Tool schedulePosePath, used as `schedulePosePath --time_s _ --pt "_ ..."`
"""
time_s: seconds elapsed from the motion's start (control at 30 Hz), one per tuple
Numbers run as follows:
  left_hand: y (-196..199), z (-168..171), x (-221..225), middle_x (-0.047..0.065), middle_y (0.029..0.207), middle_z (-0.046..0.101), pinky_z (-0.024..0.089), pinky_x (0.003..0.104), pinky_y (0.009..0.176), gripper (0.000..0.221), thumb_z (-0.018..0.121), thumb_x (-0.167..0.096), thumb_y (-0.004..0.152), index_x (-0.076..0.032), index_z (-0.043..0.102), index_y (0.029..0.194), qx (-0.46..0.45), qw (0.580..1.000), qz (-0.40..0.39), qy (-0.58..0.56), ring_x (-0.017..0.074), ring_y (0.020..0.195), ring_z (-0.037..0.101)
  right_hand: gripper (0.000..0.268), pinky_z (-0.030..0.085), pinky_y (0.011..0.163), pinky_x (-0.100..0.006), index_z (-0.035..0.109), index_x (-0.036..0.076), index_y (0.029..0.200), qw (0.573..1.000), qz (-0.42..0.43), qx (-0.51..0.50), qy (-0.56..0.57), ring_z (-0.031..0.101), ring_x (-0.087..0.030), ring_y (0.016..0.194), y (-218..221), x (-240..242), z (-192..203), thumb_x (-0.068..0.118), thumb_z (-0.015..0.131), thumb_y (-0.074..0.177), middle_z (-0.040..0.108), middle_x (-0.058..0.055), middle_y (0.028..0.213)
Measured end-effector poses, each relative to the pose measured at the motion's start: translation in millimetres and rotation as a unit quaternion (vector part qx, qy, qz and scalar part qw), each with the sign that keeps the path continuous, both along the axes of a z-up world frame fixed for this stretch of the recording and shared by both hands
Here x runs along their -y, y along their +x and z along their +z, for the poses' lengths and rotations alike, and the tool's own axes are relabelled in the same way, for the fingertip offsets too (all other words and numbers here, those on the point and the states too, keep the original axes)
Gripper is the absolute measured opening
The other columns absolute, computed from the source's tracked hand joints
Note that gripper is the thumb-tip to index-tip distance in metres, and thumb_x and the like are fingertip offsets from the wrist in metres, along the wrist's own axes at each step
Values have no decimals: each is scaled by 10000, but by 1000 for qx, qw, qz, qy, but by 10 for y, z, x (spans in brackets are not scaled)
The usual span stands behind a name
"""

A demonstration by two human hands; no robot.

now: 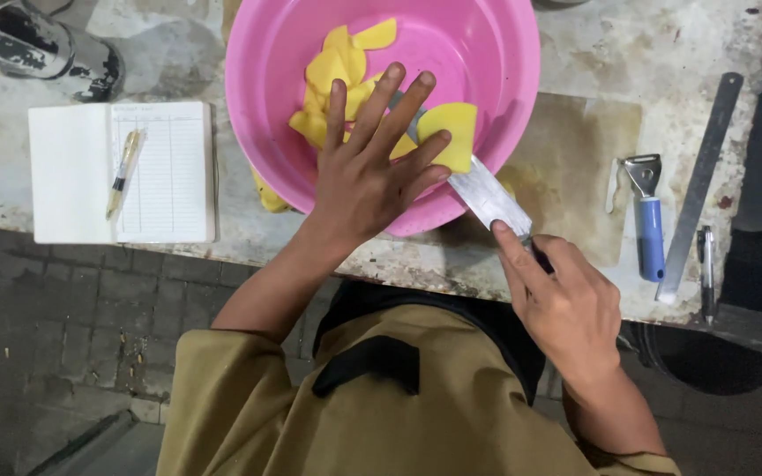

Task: Slicing potatoes on a cutting board and placing the slices into a pink bowl.

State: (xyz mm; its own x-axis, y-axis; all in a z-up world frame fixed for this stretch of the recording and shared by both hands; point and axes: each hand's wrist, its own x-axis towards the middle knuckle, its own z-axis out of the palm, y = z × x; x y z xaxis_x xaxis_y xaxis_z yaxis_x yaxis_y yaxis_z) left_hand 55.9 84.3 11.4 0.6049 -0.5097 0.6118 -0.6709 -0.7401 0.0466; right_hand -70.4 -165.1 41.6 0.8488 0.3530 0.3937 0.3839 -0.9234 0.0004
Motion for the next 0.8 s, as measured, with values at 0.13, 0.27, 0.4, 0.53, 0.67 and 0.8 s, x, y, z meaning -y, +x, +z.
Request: schedulePosePath --time_s 0.13,0.27,0.4,0.53,0.67,0.8 --pt "97 -29 23 66 1540 454 147 596 1226 460 555 -520 1108 -340 331 1467 -6 1000 -7 -14 310 1468 397 489 397 437 -304 609 292 1407 1000 -6 -12 -14 614 -169 722 -4 19 24 140 795 981 636 -29 983" --pt "262 77 -48 68 1551 312 72 619 1225 258 650 -407 1083 -251 600 1283 -101 992 66 -44 329 1469 297 415 423 482 -293 677 268 1338 1000 -5 5 -14 613 -148 716 -69 49 101 140 822 970 634 -8 960" --pt "405 196 -186 179 1466 457 198 695 1124 150 742 -88 1025 -153 759 1159 -78 983 161 -27 423 1372 377 335 456 556 -271 744 229 1291 999 -37 13 -8 601 -119 713 -262 233 96 188 841 973 660 2 948" --pt "262 340 -220 191 1403 530 256 645 1114 238 620 38 965 -63 682 1171 -57 987 143 -42 387 1361 416 400 531 692 -283 681 1 1307 980 -55 -69 178 595 -150 739 -535 474 -51 -6 805 927 697 -149 1015" --pt "-208 164 -127 89 927 579 430 380 586 149 589 -159 967 -87 633 1090 -29 998 -45 -29 259 740 531 464 479 740 -378 543 -142 1389 929 -166 -125 306 578 -239 719 -862 553 -416 114 576 1002 651 -170 868" --pt "-627 196 541 125 948 718 614 325 644 145 735 -138 870 -117 751 1012 -42 935 -295 -194 247 781 719 437 529 624 -480 571 -42 1384 886 -189 -136 400 658 -371 643 -841 335 -504 87 554 967 653 -202 678"
